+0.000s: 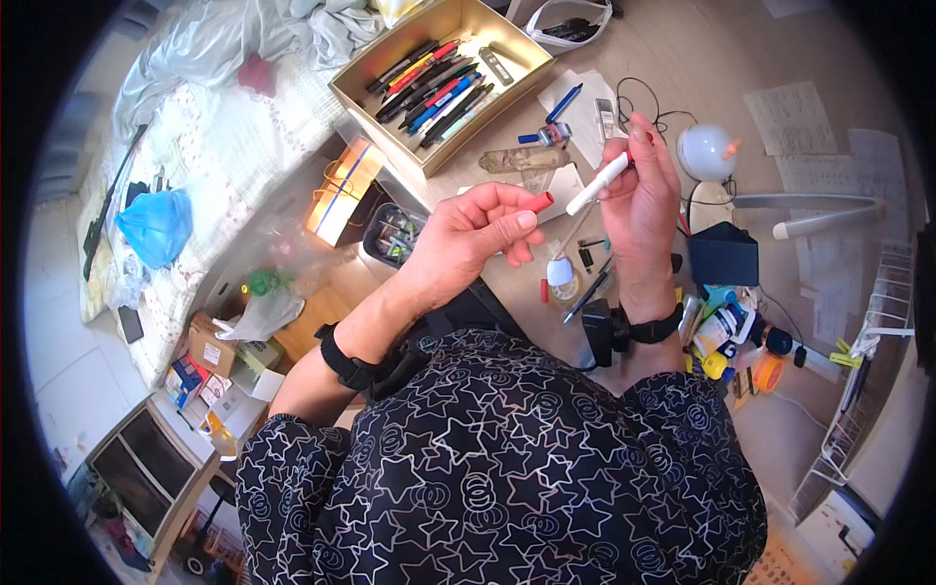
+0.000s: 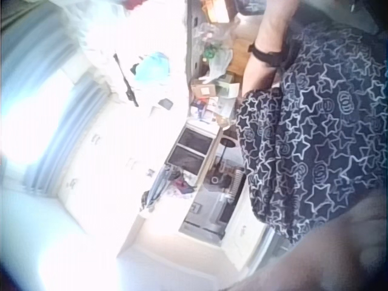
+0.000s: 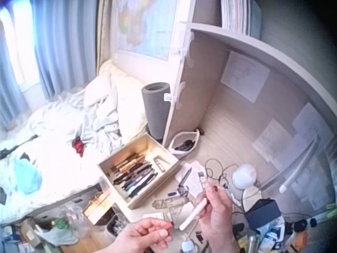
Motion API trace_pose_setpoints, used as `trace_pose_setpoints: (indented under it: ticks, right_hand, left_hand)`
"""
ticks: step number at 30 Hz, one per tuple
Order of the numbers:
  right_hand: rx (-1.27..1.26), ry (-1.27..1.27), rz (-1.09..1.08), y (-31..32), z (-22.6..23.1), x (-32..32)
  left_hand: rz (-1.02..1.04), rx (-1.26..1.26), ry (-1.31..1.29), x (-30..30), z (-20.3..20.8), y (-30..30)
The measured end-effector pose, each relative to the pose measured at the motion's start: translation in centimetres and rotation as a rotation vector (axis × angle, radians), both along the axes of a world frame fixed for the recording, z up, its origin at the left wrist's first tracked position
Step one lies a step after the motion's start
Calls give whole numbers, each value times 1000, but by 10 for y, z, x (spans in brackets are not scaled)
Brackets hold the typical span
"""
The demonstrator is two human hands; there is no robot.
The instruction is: Organizing a collection of pens and markers, testing them on a small piece of paper, and sorting them into a box.
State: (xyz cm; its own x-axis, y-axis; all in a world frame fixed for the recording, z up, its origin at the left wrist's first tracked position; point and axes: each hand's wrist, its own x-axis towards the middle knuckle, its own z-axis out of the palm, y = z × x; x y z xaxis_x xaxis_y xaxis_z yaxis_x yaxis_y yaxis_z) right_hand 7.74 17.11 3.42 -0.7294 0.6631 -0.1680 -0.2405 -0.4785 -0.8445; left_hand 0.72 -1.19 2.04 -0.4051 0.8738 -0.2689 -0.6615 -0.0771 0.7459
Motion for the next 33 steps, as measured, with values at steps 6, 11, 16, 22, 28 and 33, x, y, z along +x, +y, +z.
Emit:
trace_pose_setpoints:
  ticks: [6, 11, 16, 22, 28, 33]
  right_hand:
    - [249, 48, -40, -5, 12, -1]
    - [382, -23, 74, -10, 21, -2]
    - [381, -15, 58, -8, 18, -5]
    - [357, 13, -5, -7, 10, -9]
    - [327, 39, -98, -6, 11, -11]
    - [391, 64, -98, -14, 12, -10]
  left_hand:
    - [9, -9, 6, 1, -2, -3]
    - [11, -27, 25, 1, -3, -6]
    - [-33, -42, 23, 5, -5, -9]
    - [-52, -19, -9, 8, -6, -9]
    - [-63, -38, -23, 8, -7, -9]
    - [-60, -55, -17, 7, -5, -8]
